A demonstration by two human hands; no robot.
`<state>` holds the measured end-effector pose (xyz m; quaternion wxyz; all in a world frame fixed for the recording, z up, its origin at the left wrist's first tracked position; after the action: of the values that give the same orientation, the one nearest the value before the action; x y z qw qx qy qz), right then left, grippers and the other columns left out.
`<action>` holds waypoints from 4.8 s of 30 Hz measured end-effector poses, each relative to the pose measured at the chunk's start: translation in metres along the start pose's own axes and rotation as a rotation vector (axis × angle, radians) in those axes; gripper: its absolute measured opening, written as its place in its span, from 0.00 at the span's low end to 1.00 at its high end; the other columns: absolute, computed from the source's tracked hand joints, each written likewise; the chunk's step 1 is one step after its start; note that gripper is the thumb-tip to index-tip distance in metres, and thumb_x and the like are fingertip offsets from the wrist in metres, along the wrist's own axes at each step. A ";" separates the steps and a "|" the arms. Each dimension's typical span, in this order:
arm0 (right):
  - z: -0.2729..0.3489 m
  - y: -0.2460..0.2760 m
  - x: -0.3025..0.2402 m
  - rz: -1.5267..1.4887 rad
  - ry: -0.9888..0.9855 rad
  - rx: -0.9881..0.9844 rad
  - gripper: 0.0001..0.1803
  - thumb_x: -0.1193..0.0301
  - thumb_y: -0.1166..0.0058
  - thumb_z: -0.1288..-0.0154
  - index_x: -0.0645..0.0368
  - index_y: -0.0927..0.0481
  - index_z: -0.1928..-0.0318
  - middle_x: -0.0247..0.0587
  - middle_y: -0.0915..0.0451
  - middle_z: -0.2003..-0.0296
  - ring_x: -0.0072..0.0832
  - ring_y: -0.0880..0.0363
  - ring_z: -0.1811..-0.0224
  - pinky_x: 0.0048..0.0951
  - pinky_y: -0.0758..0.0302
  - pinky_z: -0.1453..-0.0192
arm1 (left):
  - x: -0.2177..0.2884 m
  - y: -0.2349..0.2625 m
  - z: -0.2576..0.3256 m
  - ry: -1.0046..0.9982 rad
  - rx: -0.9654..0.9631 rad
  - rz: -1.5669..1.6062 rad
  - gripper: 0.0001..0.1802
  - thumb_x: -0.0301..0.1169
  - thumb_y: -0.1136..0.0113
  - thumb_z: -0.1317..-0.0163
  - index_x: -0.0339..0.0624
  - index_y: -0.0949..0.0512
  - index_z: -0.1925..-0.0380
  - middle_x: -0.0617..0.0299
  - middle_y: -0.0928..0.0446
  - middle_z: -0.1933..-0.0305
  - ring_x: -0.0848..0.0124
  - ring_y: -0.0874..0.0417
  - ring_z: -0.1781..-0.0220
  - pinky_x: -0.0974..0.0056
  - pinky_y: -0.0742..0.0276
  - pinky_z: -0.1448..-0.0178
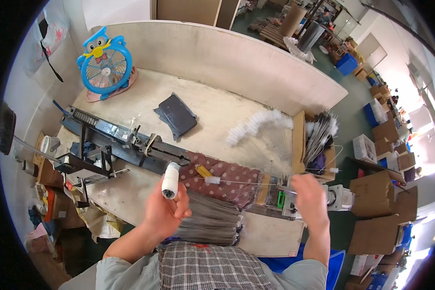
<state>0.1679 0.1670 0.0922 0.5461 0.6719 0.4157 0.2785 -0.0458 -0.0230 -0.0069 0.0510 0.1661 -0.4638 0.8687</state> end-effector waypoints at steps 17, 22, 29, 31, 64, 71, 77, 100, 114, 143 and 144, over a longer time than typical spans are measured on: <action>-0.013 -0.063 0.036 -0.279 -0.252 -0.044 0.10 0.65 0.41 0.43 0.54 0.18 0.62 0.42 0.18 0.69 0.42 0.20 0.67 0.35 0.26 0.63 | -0.094 -0.091 -0.125 -1.085 -0.455 -2.396 0.02 0.30 0.44 0.51 0.47 0.25 0.75 0.62 0.28 0.70 0.63 0.21 0.67 0.58 0.28 0.63; -0.014 -0.052 0.030 -0.517 -0.182 -0.171 0.08 0.62 0.41 0.46 0.49 0.15 0.69 0.40 0.20 0.74 0.38 0.23 0.69 0.37 0.27 0.64 | -0.101 -0.113 -0.170 -1.008 -0.519 -2.618 0.03 0.30 0.44 0.51 0.49 0.24 0.75 0.63 0.27 0.69 0.65 0.22 0.63 0.58 0.29 0.61; -0.031 -0.055 0.019 -0.487 -0.107 -0.181 0.08 0.61 0.41 0.47 0.48 0.15 0.71 0.36 0.20 0.75 0.36 0.24 0.68 0.36 0.27 0.63 | -0.084 -0.115 -0.126 -1.291 -0.637 -2.187 0.13 0.31 0.44 0.47 0.47 0.22 0.60 0.61 0.24 0.57 0.64 0.22 0.53 0.58 0.28 0.53; -0.052 -0.051 -0.009 -0.535 0.146 -0.086 0.08 0.63 0.38 0.50 0.52 0.15 0.71 0.34 0.19 0.76 0.32 0.24 0.68 0.32 0.27 0.63 | -0.062 -0.087 -0.087 -1.316 -0.586 -1.986 0.08 0.30 0.40 0.48 0.47 0.20 0.66 0.60 0.24 0.56 0.63 0.21 0.55 0.60 0.26 0.53; -0.049 -0.075 -0.093 -0.575 0.191 0.115 0.06 0.72 0.40 0.47 0.57 0.18 0.66 0.38 0.20 0.72 0.36 0.20 0.69 0.32 0.23 0.66 | -0.011 0.032 -0.068 -0.483 -0.011 -0.810 0.08 0.26 0.41 0.46 0.36 0.29 0.69 0.57 0.24 0.74 0.71 0.22 0.75 0.67 0.26 0.72; -0.067 -0.152 -0.110 -0.493 0.101 0.074 0.10 0.71 0.45 0.43 0.57 0.23 0.60 0.40 0.27 0.63 0.37 0.21 0.67 0.34 0.24 0.68 | 0.013 0.042 -0.068 -0.406 0.025 -1.363 0.09 0.28 0.37 0.48 0.35 0.27 0.74 0.60 0.24 0.74 0.75 0.24 0.74 0.67 0.27 0.68; -0.053 -0.135 -0.105 -0.473 0.177 -0.087 0.09 0.67 0.40 0.47 0.54 0.21 0.65 0.39 0.26 0.69 0.39 0.22 0.69 0.35 0.24 0.67 | 0.087 0.141 -0.023 -0.516 0.379 -0.622 0.14 0.40 0.41 0.39 0.41 0.27 0.62 0.61 0.23 0.70 0.75 0.21 0.66 0.69 0.25 0.61; -0.067 -0.075 -0.054 -0.796 -0.186 -0.064 0.10 0.71 0.41 0.43 0.60 0.18 0.60 0.44 0.19 0.70 0.34 0.20 0.70 0.29 0.26 0.64 | -0.021 0.008 -0.049 -0.438 -0.084 -0.545 0.10 0.32 0.45 0.36 0.35 0.21 0.67 0.60 0.22 0.70 0.76 0.25 0.72 0.70 0.28 0.66; -0.054 -0.073 -0.038 -0.836 0.100 -0.062 0.11 0.72 0.40 0.45 0.60 0.18 0.60 0.37 0.20 0.72 0.29 0.23 0.70 0.26 0.28 0.65 | -0.033 -0.010 -0.076 -0.507 0.046 -0.641 0.09 0.32 0.45 0.35 0.38 0.22 0.62 0.65 0.22 0.68 0.81 0.27 0.72 0.75 0.30 0.67; -0.085 -0.078 -0.122 -0.345 0.063 0.274 0.17 0.66 0.36 0.54 0.55 0.19 0.61 0.32 0.21 0.64 0.34 0.25 0.58 0.35 0.29 0.56 | -0.017 -0.013 -0.059 -0.358 0.022 -0.106 0.21 0.45 0.60 0.30 0.40 0.27 0.55 0.61 0.22 0.58 0.71 0.21 0.56 0.64 0.28 0.48; -0.085 -0.077 -0.121 -0.351 0.072 0.277 0.17 0.66 0.36 0.54 0.55 0.19 0.61 0.32 0.21 0.64 0.34 0.25 0.58 0.35 0.29 0.56 | -0.017 -0.013 -0.058 -0.352 0.013 -0.079 0.18 0.42 0.58 0.30 0.40 0.27 0.56 0.62 0.22 0.58 0.72 0.21 0.57 0.64 0.27 0.49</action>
<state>0.0176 0.1101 0.0485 0.4736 0.6476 0.5794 0.1433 -0.0409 0.0336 -0.0323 0.0019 0.3338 -0.4530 0.8267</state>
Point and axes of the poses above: each hand's wrist, its own z-axis away from the middle knuckle, its own y-axis out of the back of the hand, x = y × z, the point moved 6 cm from there along -z, towards the middle knuckle
